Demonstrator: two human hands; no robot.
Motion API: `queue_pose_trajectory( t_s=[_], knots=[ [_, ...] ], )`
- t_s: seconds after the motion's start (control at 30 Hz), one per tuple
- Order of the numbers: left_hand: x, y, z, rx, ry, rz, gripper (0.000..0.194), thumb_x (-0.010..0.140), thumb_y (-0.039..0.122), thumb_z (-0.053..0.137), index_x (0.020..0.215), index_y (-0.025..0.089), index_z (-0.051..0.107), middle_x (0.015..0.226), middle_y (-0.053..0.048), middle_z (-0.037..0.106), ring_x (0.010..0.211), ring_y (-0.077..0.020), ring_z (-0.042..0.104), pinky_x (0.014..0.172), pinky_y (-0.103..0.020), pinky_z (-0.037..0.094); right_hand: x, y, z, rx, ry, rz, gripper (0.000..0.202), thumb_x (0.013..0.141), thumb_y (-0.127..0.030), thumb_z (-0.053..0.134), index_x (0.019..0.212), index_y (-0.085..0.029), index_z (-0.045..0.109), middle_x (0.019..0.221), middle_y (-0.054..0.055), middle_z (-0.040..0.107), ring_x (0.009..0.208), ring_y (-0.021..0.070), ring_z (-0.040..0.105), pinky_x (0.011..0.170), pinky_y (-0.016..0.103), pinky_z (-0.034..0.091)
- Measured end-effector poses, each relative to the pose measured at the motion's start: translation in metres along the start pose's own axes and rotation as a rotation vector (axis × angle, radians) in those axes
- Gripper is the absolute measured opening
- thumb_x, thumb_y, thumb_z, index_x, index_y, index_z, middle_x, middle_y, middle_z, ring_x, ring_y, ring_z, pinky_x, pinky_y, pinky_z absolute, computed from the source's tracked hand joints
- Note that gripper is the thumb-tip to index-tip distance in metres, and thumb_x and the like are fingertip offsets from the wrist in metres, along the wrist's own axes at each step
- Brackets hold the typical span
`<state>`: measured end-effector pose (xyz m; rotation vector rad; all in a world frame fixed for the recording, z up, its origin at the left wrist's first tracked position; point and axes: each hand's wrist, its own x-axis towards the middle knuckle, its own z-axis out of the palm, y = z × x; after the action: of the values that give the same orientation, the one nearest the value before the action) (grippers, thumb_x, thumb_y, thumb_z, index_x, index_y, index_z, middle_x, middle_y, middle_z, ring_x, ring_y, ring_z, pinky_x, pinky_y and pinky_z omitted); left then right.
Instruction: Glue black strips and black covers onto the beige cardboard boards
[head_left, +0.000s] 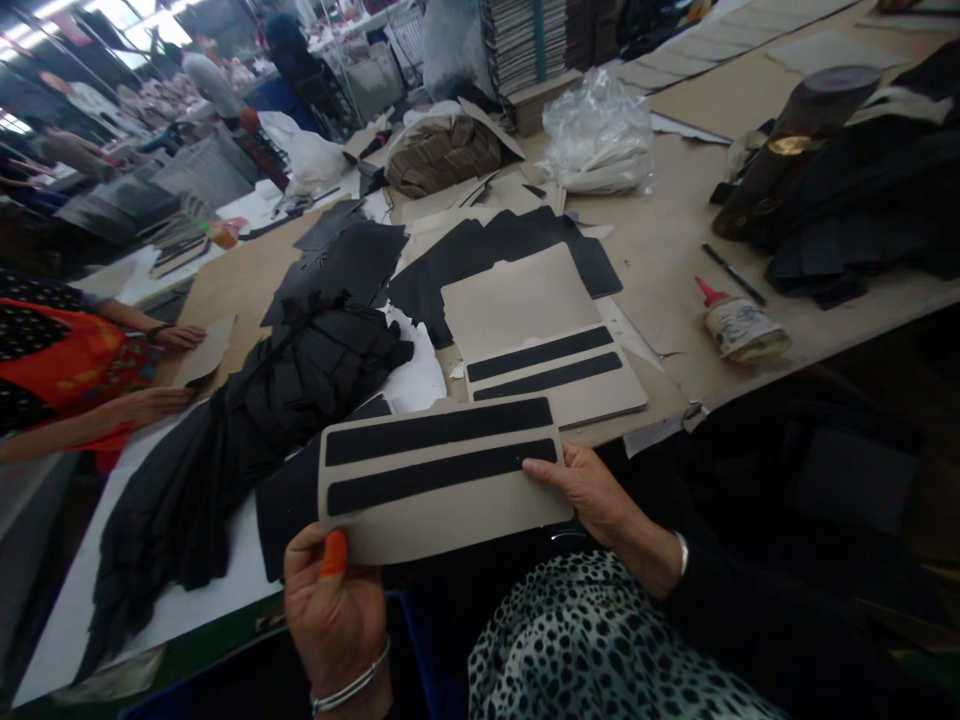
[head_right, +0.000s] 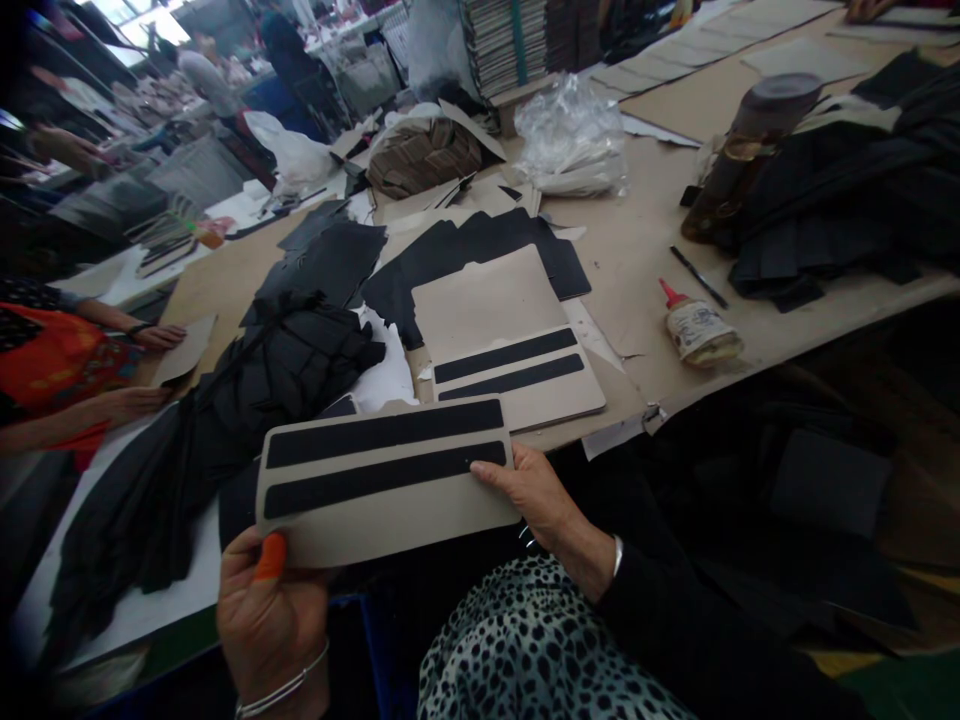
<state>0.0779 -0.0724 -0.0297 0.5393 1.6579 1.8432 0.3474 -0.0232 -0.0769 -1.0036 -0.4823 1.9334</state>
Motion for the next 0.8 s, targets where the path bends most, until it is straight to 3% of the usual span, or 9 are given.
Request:
queue_pose_trajectory(
  t_s=[0.37, 0.53, 0.8],
  knots=[
    [-0.006, -0.007, 0.009, -0.044, -0.041, -0.040, 0.040, 0.066, 0.031, 0.087, 0.093, 0.024, 0.058, 0.094, 0.002, 0.068, 0.083, -0.0168, 0.064, 0.075, -0.029, 0.050, 0.000, -0.001, -0.001, -0.041, 0.127, -0.031, 0.048, 0.064, -0.048, 0.092, 0.101, -0.020, 0.078, 0.101, 0.007, 0.079, 0.089, 0.0260, 0.072, 0.085, 0.040, 0.055],
    [-0.008, -0.014, 0.009, -0.055, -0.014, -0.030, 0.034, 0.070, 0.026, 0.084, 0.093, 0.023, 0.059, 0.094, 0.002, 0.068, 0.088, -0.0156, 0.064, 0.083, -0.029, 0.050, 0.000, -0.002, -0.004, -0.014, 0.077, -0.003, 0.048, 0.066, -0.050, 0.091, 0.101, -0.020, 0.078, 0.095, 0.006, 0.080, 0.084, 0.0239, 0.072, 0.077, 0.036, 0.056],
    [-0.009, -0.018, 0.011, -0.056, -0.031, -0.094, 0.030, 0.074, 0.025, 0.081, 0.095, 0.024, 0.060, 0.095, 0.002, 0.069, 0.089, -0.0160, 0.065, 0.082, -0.028, 0.051, 0.001, 0.000, -0.009, -0.048, 0.122, -0.039, 0.048, 0.065, -0.048, 0.092, 0.101, -0.019, 0.078, 0.100, 0.007, 0.079, 0.085, 0.0228, 0.071, 0.081, 0.037, 0.055]
  ],
)
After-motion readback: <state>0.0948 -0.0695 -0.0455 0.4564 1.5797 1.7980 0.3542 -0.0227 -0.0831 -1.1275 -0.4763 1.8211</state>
